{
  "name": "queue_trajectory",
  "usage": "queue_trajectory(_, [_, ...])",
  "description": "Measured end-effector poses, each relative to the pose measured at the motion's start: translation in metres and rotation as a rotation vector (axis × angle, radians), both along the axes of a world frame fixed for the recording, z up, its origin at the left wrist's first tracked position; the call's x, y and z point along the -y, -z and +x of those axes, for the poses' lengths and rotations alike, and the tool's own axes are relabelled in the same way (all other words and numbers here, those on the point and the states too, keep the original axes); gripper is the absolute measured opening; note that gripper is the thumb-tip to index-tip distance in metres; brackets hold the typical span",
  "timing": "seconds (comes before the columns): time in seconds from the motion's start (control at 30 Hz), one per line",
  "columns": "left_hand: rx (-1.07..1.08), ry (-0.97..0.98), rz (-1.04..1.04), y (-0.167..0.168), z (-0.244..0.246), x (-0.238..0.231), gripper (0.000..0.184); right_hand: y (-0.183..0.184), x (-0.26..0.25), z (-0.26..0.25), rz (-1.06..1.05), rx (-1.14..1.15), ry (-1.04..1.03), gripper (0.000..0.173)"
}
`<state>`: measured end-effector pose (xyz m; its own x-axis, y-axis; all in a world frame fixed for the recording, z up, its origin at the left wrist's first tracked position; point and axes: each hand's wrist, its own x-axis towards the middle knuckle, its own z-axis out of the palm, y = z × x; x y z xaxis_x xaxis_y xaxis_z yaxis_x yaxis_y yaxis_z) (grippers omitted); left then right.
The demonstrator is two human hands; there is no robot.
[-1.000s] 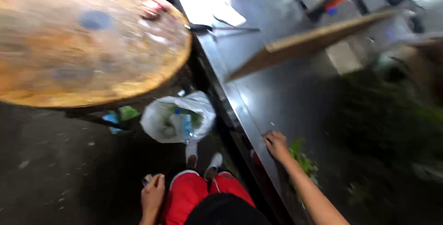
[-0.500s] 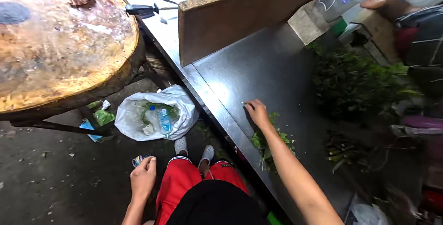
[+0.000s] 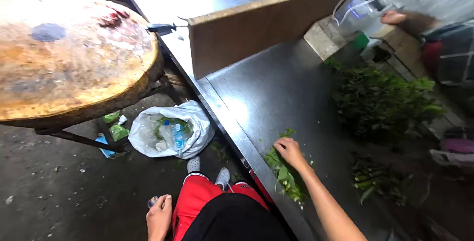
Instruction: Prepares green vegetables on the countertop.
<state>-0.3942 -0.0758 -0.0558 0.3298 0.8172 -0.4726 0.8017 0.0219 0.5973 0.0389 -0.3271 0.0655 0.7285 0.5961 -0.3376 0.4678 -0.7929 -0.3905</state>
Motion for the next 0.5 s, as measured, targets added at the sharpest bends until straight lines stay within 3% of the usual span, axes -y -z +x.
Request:
queue_trajectory(0.1, [0.017, 0.040, 0.014, -0.002, 0.017, -0.009, 0.031, 0.013, 0.009, 0.027, 0.144, 0.081, 0.142, 0.040])
queue_trajectory(0.2, [0.040, 0.044, 0.079, -0.014, 0.030, -0.026, 0.031, 0.036, 0.007, 0.023, -0.060, 0.112, 0.047, 0.051])
queue_trajectory(0.27, [0.060, 0.018, 0.115, -0.024, 0.030, -0.034, 0.033, 0.033, 0.010, 0.001, -0.091, 0.077, -0.043, 0.049])
queue_trajectory(0.4, [0.050, -0.035, 0.111, -0.021, 0.018, -0.027, 0.036, 0.007, 0.052, -0.025, 0.197, 0.001, -0.023, 0.049])
queue_trajectory(0.5, [-0.004, -0.053, 0.055, -0.014, 0.006, -0.008, 0.035, 0.002, 0.111, -0.029, 0.333, 0.150, 0.212, 0.051])
